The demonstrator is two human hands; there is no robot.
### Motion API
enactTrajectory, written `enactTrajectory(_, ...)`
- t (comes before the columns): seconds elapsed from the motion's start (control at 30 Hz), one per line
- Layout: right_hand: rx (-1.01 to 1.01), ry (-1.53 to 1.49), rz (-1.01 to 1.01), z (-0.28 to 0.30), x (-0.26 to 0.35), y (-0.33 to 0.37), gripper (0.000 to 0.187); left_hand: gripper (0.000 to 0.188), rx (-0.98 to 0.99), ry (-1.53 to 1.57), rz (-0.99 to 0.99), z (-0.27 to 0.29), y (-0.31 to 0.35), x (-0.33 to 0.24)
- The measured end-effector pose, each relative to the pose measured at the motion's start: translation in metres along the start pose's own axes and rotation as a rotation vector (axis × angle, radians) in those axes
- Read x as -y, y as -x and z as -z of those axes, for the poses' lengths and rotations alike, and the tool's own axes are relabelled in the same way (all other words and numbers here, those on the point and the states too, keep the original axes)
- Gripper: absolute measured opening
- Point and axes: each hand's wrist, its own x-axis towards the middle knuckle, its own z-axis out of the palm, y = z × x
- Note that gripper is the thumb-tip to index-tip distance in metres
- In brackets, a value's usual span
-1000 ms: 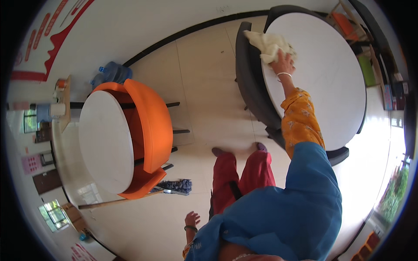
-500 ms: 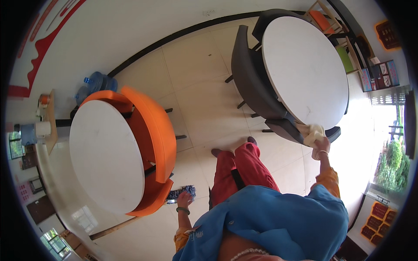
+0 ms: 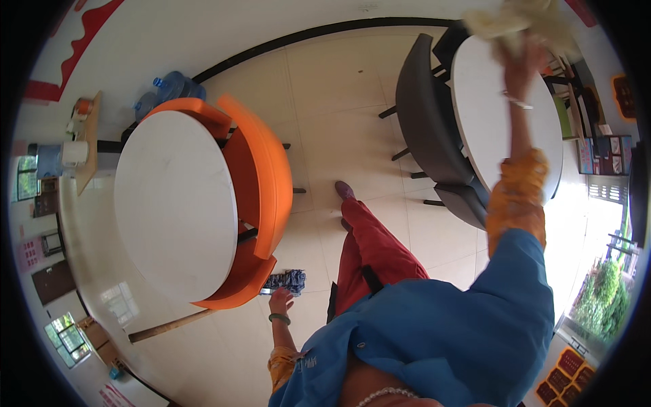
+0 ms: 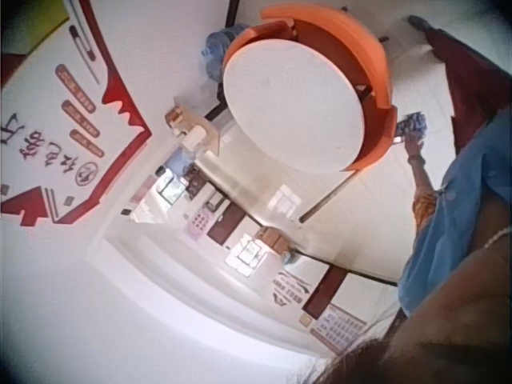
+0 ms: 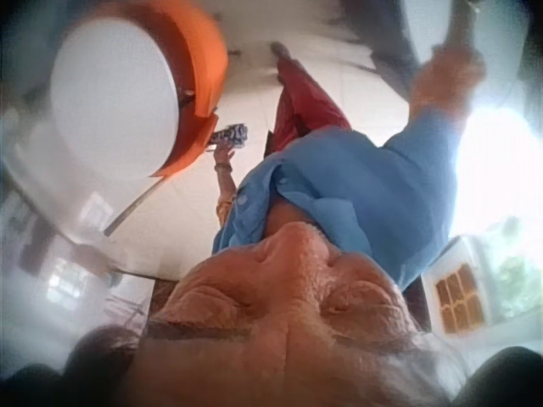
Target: The person wipes the surfaces of several tables and a desk in a room using a white cloth. They move from a black rectangular table to a white round table, then to an orange round table, and finally to a wooden desk, wiping each surface thoroughly.
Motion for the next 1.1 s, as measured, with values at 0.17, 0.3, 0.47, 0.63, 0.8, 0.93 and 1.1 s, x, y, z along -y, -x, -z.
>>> enactTrajectory(0.17, 1.742, 0.091, -0.019, -0.011, 0.114, 0.243, 0.039, 0.030, -0.135, 0.105, 0.037, 0.025, 0.040, 0.052)
enactTrajectory(0.3, 1.430, -0.437, -0.605, -0.035, 0.111, 0.247, 0.039, 0.029, -0.268, 0.178, 0.129, 0.040, 0.063, 0.082)
enactTrajectory(0.47, 1.041, -1.242, -1.029, -0.072, 0.183, 0.068, 0.025, 0.019, -0.646, -0.731, -0.663, 0.089, 0.003, 0.039)
enactTrajectory(0.63, 1.037, -1.735, -0.813, -0.050, 0.345, -0.042, 0.039, 0.031, -1.061, -0.096, -0.674, 0.092, -0.002, -0.140)
enactTrajectory(0.8, 1.477, -1.728, -0.086, -0.061, 0.526, -0.043, 0.060, 0.048, -1.282, 0.014, -0.030, 0.121, -0.026, -0.199)
enactTrajectory(0.93, 0.986, -1.247, 0.453, -0.072, 0.652, -0.010, 0.082, 0.052, -1.327, 0.183, 0.140, 0.114, -0.070, -0.185)
enactTrajectory(1.1, 1.185, -0.693, 0.439, -0.078, 0.774, 0.014, 0.089, 0.054, -1.320, 0.190, -0.013, 0.119, -0.082, -0.177)
